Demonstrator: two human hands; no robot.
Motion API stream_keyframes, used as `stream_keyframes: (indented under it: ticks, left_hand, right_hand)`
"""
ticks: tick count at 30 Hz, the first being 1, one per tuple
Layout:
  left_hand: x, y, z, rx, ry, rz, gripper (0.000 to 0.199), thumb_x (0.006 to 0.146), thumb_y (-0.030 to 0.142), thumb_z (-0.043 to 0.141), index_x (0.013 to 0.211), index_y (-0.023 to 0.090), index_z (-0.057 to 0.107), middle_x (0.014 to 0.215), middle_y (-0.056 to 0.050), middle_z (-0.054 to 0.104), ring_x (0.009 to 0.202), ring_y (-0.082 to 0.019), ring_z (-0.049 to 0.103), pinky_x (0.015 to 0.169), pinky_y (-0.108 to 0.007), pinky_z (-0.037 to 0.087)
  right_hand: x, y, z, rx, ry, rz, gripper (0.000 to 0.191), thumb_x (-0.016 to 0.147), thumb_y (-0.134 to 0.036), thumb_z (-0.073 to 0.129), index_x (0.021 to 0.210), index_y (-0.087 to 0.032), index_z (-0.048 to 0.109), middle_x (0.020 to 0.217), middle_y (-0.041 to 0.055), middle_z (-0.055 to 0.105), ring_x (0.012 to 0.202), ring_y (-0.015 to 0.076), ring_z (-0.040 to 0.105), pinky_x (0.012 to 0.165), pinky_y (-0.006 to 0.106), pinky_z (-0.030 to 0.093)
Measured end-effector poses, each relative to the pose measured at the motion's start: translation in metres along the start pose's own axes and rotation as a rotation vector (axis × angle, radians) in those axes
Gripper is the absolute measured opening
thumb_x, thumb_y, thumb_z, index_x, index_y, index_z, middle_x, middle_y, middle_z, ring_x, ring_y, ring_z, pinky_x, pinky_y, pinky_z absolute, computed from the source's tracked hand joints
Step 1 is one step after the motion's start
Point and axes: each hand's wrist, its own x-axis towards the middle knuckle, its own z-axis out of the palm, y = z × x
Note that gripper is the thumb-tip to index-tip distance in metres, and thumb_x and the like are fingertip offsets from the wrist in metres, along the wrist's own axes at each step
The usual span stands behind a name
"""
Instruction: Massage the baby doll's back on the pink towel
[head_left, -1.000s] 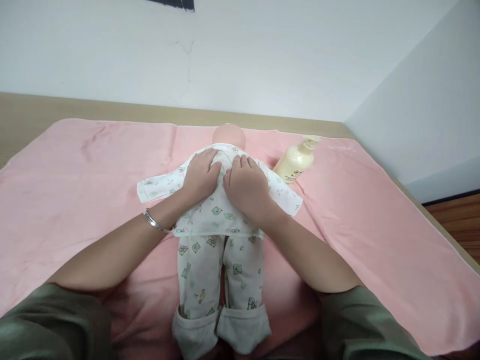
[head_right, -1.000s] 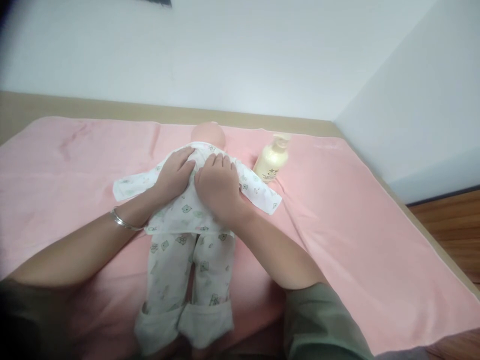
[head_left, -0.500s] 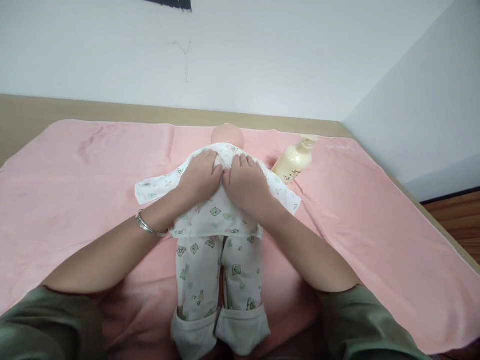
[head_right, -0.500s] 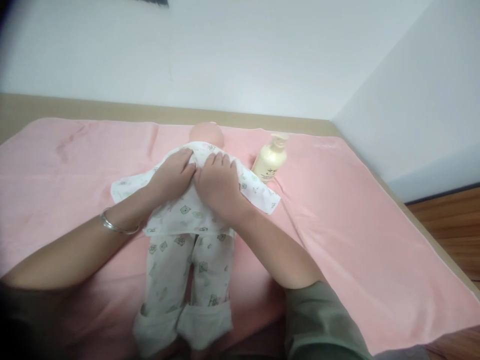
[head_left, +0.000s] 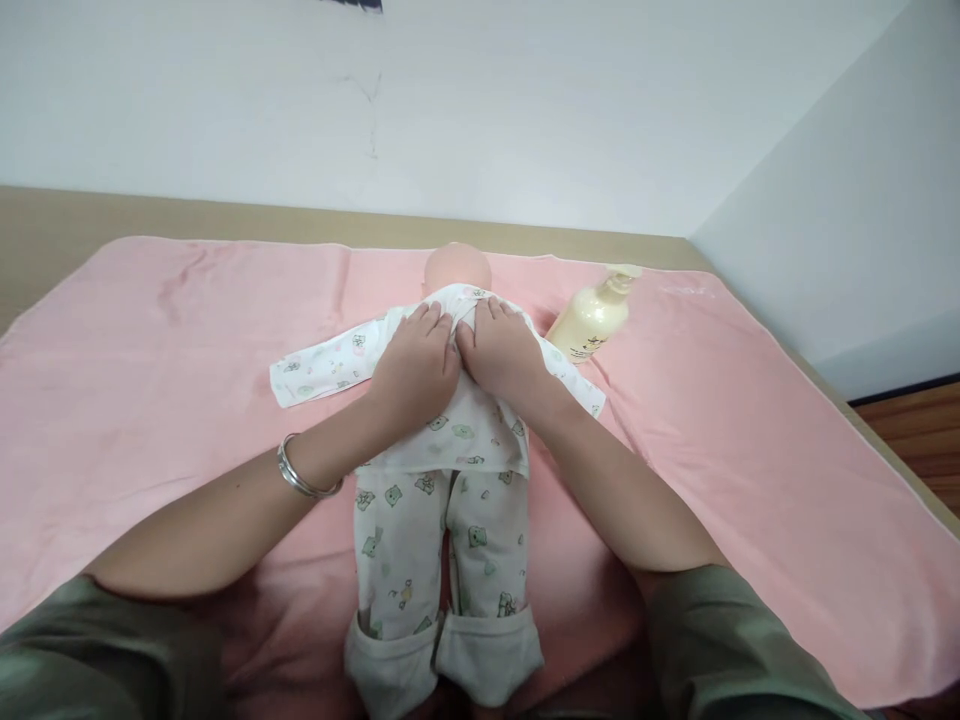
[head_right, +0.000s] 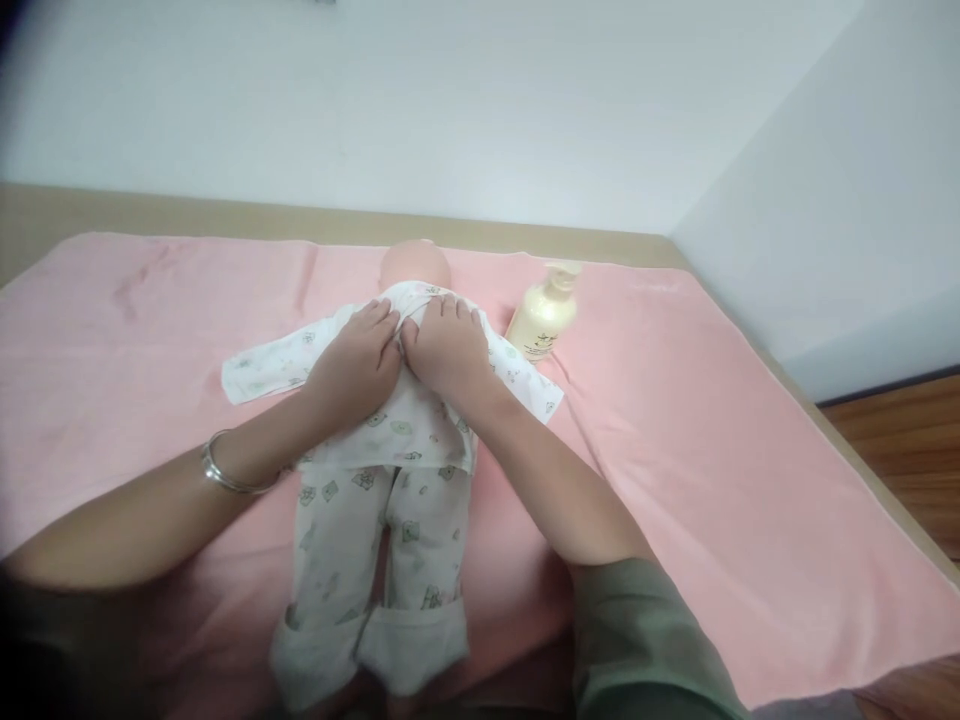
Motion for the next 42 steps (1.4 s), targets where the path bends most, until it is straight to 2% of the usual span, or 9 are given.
stream_keyframes:
  ticks: [3, 7, 11, 14, 17, 20, 27, 35, 42]
  left_hand:
    - [0.012, -0.009, -0.004, -0.06, -0.036, -0.048, 0.055, 0.098, 0.025, 0.028, 0.138, 0.002, 0.058, 0.153, -0.022, 0.057, 0.15, -0.034, 0.048, 0.131, -0.055, 0.035]
    - [0.023, -0.019, -0.008, -0.091, -0.035, -0.099, 0.046, 0.098, 0.028, 0.029, 0.121, 0.011, 0.065, 0.13, -0.02, 0.069, 0.129, -0.033, 0.062, 0.12, -0.055, 0.047]
    - [0.015, -0.015, -0.004, -0.023, 0.012, -0.028, 0.05, 0.099, 0.024, 0.026, 0.13, 0.007, 0.061, 0.139, -0.023, 0.065, 0.136, -0.035, 0.057, 0.124, -0.058, 0.042]
    - [0.003, -0.008, 0.001, 0.033, 0.028, 0.061, 0.054, 0.101, 0.023, 0.026, 0.137, -0.001, 0.057, 0.145, -0.027, 0.06, 0.145, -0.037, 0.05, 0.129, -0.058, 0.035]
    - [0.0, -0.005, 0.004, 0.015, 0.042, 0.057, 0.054, 0.101, 0.025, 0.028, 0.137, 0.0, 0.059, 0.148, -0.025, 0.059, 0.147, -0.035, 0.049, 0.13, -0.055, 0.035]
    - [0.008, -0.009, 0.002, -0.04, 0.021, -0.016, 0.053, 0.1, 0.026, 0.028, 0.135, 0.002, 0.06, 0.148, -0.024, 0.059, 0.146, -0.035, 0.049, 0.129, -0.055, 0.036]
    - [0.025, -0.024, -0.003, -0.129, 0.012, -0.123, 0.038, 0.097, 0.032, 0.034, 0.112, 0.015, 0.065, 0.122, -0.019, 0.069, 0.122, -0.036, 0.06, 0.116, -0.061, 0.045]
    - [0.006, -0.009, 0.01, -0.052, 0.123, -0.034, 0.06, 0.098, 0.027, 0.028, 0.141, -0.003, 0.056, 0.149, -0.025, 0.059, 0.148, -0.035, 0.048, 0.132, -0.053, 0.032]
    - [0.02, -0.022, 0.001, -0.135, 0.014, -0.15, 0.058, 0.093, 0.034, 0.037, 0.139, 0.008, 0.061, 0.148, -0.017, 0.063, 0.141, -0.034, 0.054, 0.128, -0.056, 0.037]
  right_hand:
    - [-0.019, -0.011, 0.003, -0.091, 0.034, -0.046, 0.06, 0.111, -0.031, 0.027, 0.151, 0.008, 0.047, 0.154, 0.0301, 0.054, 0.147, 0.0397, 0.049, 0.123, 0.053, 0.038]
    - [-0.039, -0.02, 0.008, -0.191, 0.083, -0.131, 0.059, 0.108, -0.024, 0.034, 0.156, 0.011, 0.04, 0.159, 0.034, 0.046, 0.15, 0.0423, 0.047, 0.122, 0.053, 0.042]
    - [-0.028, -0.011, 0.006, -0.112, 0.062, -0.222, 0.052, 0.104, -0.015, 0.034, 0.15, 0.002, 0.052, 0.153, 0.0268, 0.057, 0.148, 0.0373, 0.051, 0.122, 0.05, 0.043]
    - [-0.009, -0.001, 0.003, 0.007, 0.04, -0.087, 0.053, 0.107, -0.025, 0.034, 0.148, 0.002, 0.054, 0.152, 0.0246, 0.059, 0.146, 0.0369, 0.051, 0.122, 0.051, 0.042]
    - [0.003, 0.002, 0.003, 0.059, 0.035, 0.017, 0.056, 0.107, -0.031, 0.038, 0.148, 0.005, 0.053, 0.153, 0.0264, 0.057, 0.146, 0.0388, 0.051, 0.125, 0.053, 0.037]
    - [-0.003, -0.003, 0.006, 0.04, 0.062, 0.013, 0.059, 0.109, -0.032, 0.037, 0.152, 0.007, 0.048, 0.156, 0.028, 0.053, 0.149, 0.0395, 0.047, 0.127, 0.053, 0.034]
    - [-0.032, -0.017, 0.013, -0.087, 0.129, -0.169, 0.058, 0.108, -0.024, 0.036, 0.155, 0.009, 0.043, 0.159, 0.0299, 0.049, 0.153, 0.0384, 0.044, 0.129, 0.049, 0.035]
    - [0.006, 0.006, 0.006, 0.051, 0.039, -0.081, 0.054, 0.105, -0.028, 0.039, 0.144, 0.006, 0.055, 0.152, 0.0268, 0.057, 0.145, 0.0381, 0.051, 0.126, 0.049, 0.037]
    - [-0.014, -0.008, 0.013, -0.051, 0.091, -0.068, 0.059, 0.108, -0.027, 0.034, 0.154, 0.009, 0.044, 0.158, 0.0304, 0.049, 0.151, 0.0401, 0.045, 0.128, 0.051, 0.032]
